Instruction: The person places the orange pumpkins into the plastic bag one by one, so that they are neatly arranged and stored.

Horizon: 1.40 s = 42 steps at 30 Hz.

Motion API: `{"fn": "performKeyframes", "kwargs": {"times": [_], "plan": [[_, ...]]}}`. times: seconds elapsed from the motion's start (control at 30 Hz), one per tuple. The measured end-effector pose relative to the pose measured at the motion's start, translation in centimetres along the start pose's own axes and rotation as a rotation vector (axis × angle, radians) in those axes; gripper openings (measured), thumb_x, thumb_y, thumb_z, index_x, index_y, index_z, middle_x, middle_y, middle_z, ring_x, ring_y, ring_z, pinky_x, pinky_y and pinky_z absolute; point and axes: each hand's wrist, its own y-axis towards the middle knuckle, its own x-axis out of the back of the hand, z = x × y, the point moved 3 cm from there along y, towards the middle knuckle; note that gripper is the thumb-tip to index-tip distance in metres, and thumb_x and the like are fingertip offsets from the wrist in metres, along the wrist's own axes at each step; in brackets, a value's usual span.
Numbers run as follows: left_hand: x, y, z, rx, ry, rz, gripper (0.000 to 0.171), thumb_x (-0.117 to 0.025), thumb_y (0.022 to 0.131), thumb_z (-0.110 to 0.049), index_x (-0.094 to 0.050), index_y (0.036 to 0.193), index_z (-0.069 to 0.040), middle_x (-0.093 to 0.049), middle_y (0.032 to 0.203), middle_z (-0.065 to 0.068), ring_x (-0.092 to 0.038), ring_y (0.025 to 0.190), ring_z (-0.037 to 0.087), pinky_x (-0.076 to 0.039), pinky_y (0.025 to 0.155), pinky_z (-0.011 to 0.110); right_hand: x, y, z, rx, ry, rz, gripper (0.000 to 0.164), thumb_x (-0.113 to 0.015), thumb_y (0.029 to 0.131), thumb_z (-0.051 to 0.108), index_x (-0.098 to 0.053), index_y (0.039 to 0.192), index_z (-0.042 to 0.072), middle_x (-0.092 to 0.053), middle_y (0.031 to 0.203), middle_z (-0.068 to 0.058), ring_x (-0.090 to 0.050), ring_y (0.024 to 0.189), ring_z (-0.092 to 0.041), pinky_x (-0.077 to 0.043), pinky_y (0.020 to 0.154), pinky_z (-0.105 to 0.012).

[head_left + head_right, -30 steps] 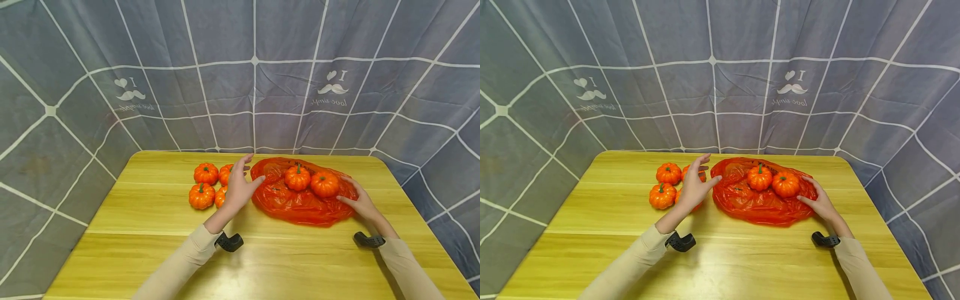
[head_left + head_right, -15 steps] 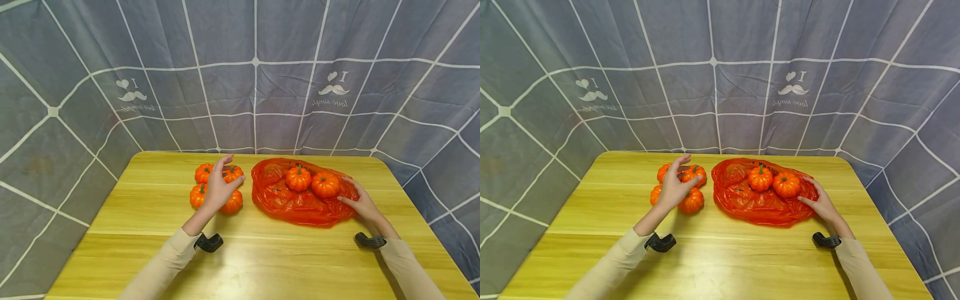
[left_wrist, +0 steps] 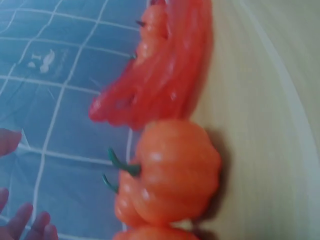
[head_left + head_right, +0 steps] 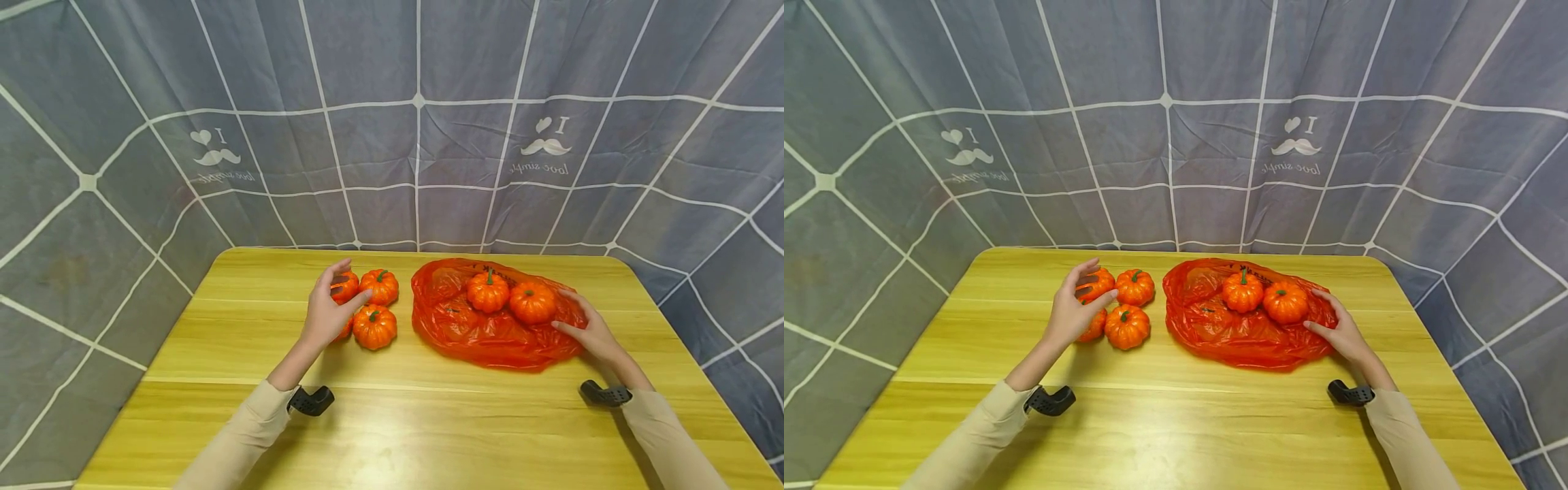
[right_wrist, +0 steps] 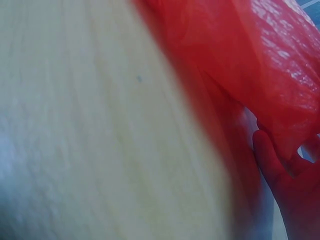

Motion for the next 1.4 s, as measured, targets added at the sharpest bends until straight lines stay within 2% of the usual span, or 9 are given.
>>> {"fn": "performKeyframes", "kwargs": {"times": [0.23,0.37,0.67,0.93,1.17,1.23,1.4], "plan": [[2.0,-0.2,2.4,0.005,-0.023,-0.027,0.061,-0.077,0.082,-0.015,-0.048,0.135,-0.005,-0.052,0.132,0.02,-0.05,0.119,0.039,-0.04,0.102,0.053,0.0,0.0,-0.1,0.002,-0.005,0.004,0.066,-0.065,0.086,-0.003,-0.032,0.143,-0.004,-0.037,0.135,0.019,-0.037,0.112,0.017,-0.033,0.089,0.001],[3.1,-0.4,3.5,0.018,-0.005,-0.05,0.061,-0.075,0.083,-0.014,-0.046,0.135,-0.003,-0.051,0.132,0.022,-0.05,0.118,0.04,-0.039,0.101,0.054,0.0,0.0,-0.2,0.001,-0.012,0.002,0.066,-0.065,0.086,-0.002,-0.032,0.143,-0.004,-0.037,0.135,0.02,-0.036,0.113,0.017,-0.033,0.089,0.001],[4.6,-1.2,6.0,0.113,0.056,-0.082,0.064,-0.076,0.082,-0.016,-0.044,0.137,-0.004,-0.049,0.133,0.021,-0.046,0.117,0.04,-0.037,0.1,0.05,0.1,-0.1,0.0,0.005,-0.02,-0.001,0.066,-0.065,0.086,-0.002,-0.032,0.143,-0.005,-0.037,0.138,0.016,-0.035,0.114,0.018,-0.032,0.089,0.001],[5.0,-2.0,8.0,0.235,0.088,-0.031,0.071,-0.075,0.083,-0.024,-0.039,0.141,-0.002,-0.041,0.139,0.021,-0.042,0.121,0.036,-0.039,0.102,0.048,0.1,-0.1,-0.1,-0.006,-0.047,-0.002,0.066,-0.066,0.086,0.0,-0.032,0.143,-0.004,-0.037,0.14,0.008,-0.033,0.113,0.018,-0.032,0.089,0.002],[4.6,-2.7,9.3,0.313,0.079,0.035,0.078,-0.075,0.083,-0.029,-0.034,0.144,-0.003,-0.035,0.147,0.019,-0.041,0.129,0.037,-0.037,0.106,0.049,0.0,-0.2,-0.2,-0.009,-0.048,0.002,0.067,-0.066,0.087,0.0,-0.032,0.144,-0.002,-0.037,0.143,0.0,-0.032,0.114,0.018,-0.031,0.089,0.002],[4.4,-2.9,9.6,0.325,0.069,0.052,0.079,-0.075,0.083,-0.028,-0.032,0.145,-0.004,-0.033,0.148,0.018,-0.039,0.131,0.038,-0.036,0.107,0.05,0.1,-0.2,-0.2,-0.008,-0.043,0.003,0.067,-0.066,0.087,0.0,-0.032,0.144,-0.002,-0.036,0.143,0.002,-0.032,0.115,0.018,-0.031,0.089,0.002],[4.1,-3.1,10.1,0.343,0.054,0.078,0.081,-0.075,0.083,-0.027,-0.029,0.146,-0.004,-0.031,0.149,0.019,-0.038,0.134,0.039,-0.033,0.109,0.052,0.1,-0.1,-0.2,-0.008,-0.034,0.005,0.067,-0.066,0.087,0.0,-0.032,0.144,-0.001,-0.035,0.141,0.014,-0.032,0.115,0.018,-0.031,0.089,0.002]]}}
